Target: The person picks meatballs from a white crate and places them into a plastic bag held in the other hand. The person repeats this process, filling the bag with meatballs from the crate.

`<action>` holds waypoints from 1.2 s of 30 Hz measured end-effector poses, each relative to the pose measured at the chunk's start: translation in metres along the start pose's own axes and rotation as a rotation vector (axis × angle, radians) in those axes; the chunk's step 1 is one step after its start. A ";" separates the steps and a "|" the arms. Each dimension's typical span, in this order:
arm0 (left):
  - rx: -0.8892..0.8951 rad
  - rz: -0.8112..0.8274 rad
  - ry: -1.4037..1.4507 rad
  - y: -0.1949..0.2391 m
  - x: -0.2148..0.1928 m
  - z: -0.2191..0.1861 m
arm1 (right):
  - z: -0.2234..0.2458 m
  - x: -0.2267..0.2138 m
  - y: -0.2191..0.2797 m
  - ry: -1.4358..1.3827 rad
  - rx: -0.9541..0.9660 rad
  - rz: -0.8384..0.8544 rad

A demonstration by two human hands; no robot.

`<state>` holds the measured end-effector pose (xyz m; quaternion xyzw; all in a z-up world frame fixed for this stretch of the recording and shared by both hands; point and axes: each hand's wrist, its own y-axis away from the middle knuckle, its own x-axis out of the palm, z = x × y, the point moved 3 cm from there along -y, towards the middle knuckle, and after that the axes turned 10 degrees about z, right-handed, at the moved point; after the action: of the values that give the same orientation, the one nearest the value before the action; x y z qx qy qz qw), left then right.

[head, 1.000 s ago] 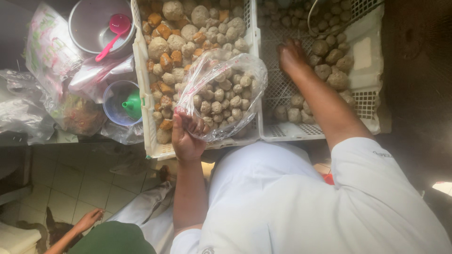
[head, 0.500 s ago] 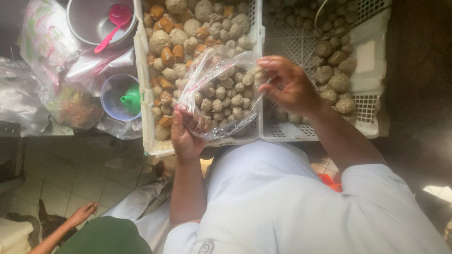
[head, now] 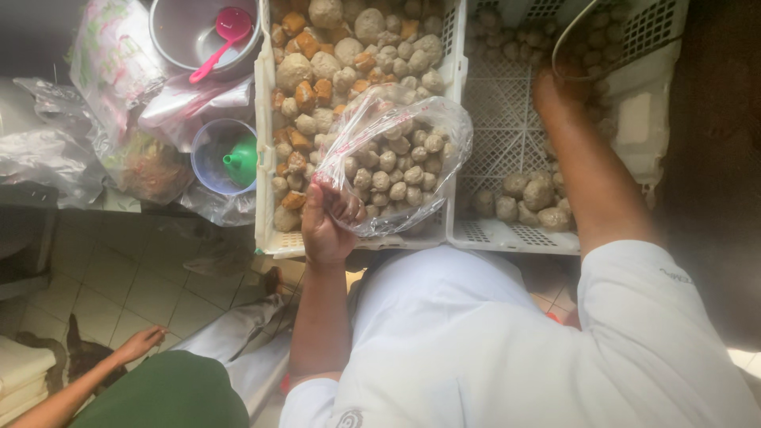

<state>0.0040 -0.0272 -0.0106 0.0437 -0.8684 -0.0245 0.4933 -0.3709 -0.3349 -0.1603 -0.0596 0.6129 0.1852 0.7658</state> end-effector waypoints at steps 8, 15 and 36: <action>-0.029 0.028 0.003 -0.001 -0.001 -0.002 | 0.044 -0.039 0.045 -0.168 -0.037 -0.034; -0.048 0.056 0.033 -0.004 0.000 -0.004 | 0.173 -0.124 0.140 -1.054 -0.490 -0.097; -0.025 0.046 0.079 -0.002 -0.001 -0.001 | 0.022 0.011 0.011 -0.075 -0.008 -0.016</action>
<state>0.0057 -0.0293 -0.0108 0.0183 -0.8488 -0.0222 0.5280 -0.3528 -0.3151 -0.1642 -0.0604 0.5827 0.1835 0.7894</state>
